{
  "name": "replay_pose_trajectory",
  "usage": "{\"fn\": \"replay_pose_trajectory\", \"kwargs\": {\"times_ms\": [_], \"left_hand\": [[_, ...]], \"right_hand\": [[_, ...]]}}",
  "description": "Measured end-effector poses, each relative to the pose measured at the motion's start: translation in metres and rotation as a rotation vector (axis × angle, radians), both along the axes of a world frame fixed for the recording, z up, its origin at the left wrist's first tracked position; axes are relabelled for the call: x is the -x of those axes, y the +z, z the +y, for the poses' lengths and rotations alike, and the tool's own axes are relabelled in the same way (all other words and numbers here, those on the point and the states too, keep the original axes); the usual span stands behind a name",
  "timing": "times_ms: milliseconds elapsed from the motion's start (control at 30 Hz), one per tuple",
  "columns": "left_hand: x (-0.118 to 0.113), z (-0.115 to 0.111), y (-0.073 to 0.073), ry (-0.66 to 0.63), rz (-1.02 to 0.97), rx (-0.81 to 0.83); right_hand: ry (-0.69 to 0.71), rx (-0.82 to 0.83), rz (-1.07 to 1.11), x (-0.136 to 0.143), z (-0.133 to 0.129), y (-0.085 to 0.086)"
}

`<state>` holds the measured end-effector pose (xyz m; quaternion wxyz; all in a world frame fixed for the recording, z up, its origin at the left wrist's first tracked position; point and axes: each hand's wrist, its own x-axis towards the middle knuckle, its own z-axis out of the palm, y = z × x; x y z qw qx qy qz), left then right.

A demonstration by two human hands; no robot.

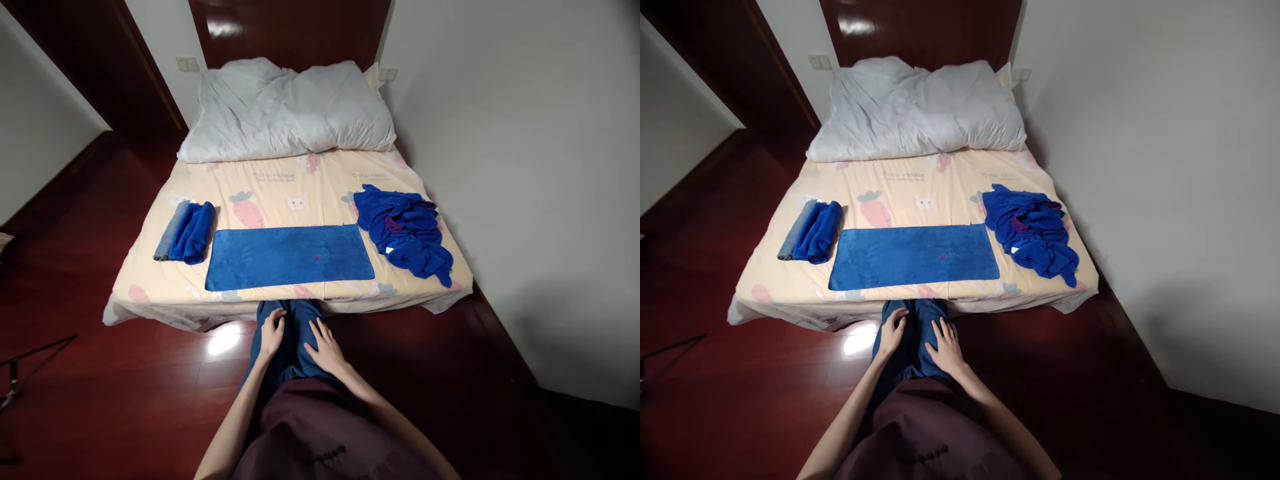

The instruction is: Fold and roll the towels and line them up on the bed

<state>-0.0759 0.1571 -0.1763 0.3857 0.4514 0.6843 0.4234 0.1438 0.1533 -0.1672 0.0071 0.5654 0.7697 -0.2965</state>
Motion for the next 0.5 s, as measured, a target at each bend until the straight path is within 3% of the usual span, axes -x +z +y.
{"fn": "replay_pose_trajectory", "kwargs": {"times_ms": [133,200,333,400,500], "left_hand": [[-0.035,0.042,0.013,0.191,-0.704,0.085],[-0.05,0.062,0.014,0.268,-0.943,0.154],[-0.065,0.088,0.009,0.385,-1.155,0.199],[-0.066,0.096,0.005,0.432,-1.194,0.183],[-0.067,0.107,0.001,0.53,-1.251,0.195]], "right_hand": [[0.112,0.152,0.159,-0.003,0.074,0.04],[0.15,0.108,0.283,0.003,0.126,0.061],[0.122,-0.114,0.303,0.036,0.231,0.091],[0.115,-0.163,0.268,0.06,0.278,0.094],[0.127,-0.175,0.202,0.098,0.341,0.087]]}}
